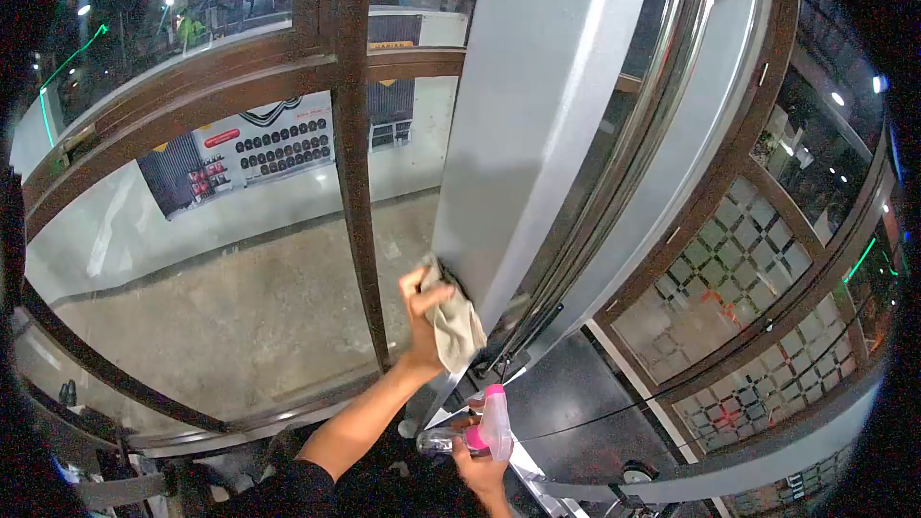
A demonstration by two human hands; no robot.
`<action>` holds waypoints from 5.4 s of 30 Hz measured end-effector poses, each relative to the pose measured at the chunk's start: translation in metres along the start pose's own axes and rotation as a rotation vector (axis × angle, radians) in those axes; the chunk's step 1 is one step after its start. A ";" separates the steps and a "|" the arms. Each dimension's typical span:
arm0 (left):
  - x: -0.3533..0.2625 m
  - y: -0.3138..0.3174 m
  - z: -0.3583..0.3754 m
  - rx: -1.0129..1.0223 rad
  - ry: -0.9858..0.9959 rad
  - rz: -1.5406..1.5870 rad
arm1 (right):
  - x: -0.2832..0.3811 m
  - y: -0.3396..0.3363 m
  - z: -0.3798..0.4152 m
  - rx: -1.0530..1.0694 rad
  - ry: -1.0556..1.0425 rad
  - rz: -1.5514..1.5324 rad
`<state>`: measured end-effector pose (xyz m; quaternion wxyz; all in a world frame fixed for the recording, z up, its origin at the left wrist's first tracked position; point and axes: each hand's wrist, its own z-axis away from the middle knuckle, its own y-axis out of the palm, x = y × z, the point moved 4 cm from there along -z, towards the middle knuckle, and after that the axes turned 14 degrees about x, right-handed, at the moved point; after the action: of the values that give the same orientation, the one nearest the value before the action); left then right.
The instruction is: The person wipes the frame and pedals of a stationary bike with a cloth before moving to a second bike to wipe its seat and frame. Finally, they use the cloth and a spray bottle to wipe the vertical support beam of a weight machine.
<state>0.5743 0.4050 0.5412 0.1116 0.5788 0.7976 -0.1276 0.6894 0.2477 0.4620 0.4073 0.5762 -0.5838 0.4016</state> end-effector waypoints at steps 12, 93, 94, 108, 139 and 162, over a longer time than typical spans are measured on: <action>0.052 -0.013 0.090 0.206 -0.310 0.185 | -0.004 0.001 -0.006 0.059 -0.019 0.025; 0.046 -0.005 0.185 -0.083 -0.776 0.154 | 0.004 0.001 0.023 0.020 0.054 0.052; 0.039 -0.008 0.176 -0.127 -0.820 0.173 | 0.005 0.003 0.023 0.038 0.047 0.073; 0.007 -0.012 0.025 -0.031 -0.170 0.117 | 0.007 -0.004 0.034 -0.001 0.064 0.079; -0.005 -0.032 -0.039 0.068 0.086 -0.123 | 0.040 0.020 0.022 0.100 -0.141 -0.111; -0.003 -0.025 -0.001 0.102 -0.136 -0.037 | 0.022 0.028 0.006 0.079 -0.119 -0.181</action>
<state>0.5518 0.3951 0.5452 0.1336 0.5587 0.7913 -0.2092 0.6614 0.2353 0.4803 0.3833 0.6650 -0.5363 0.3511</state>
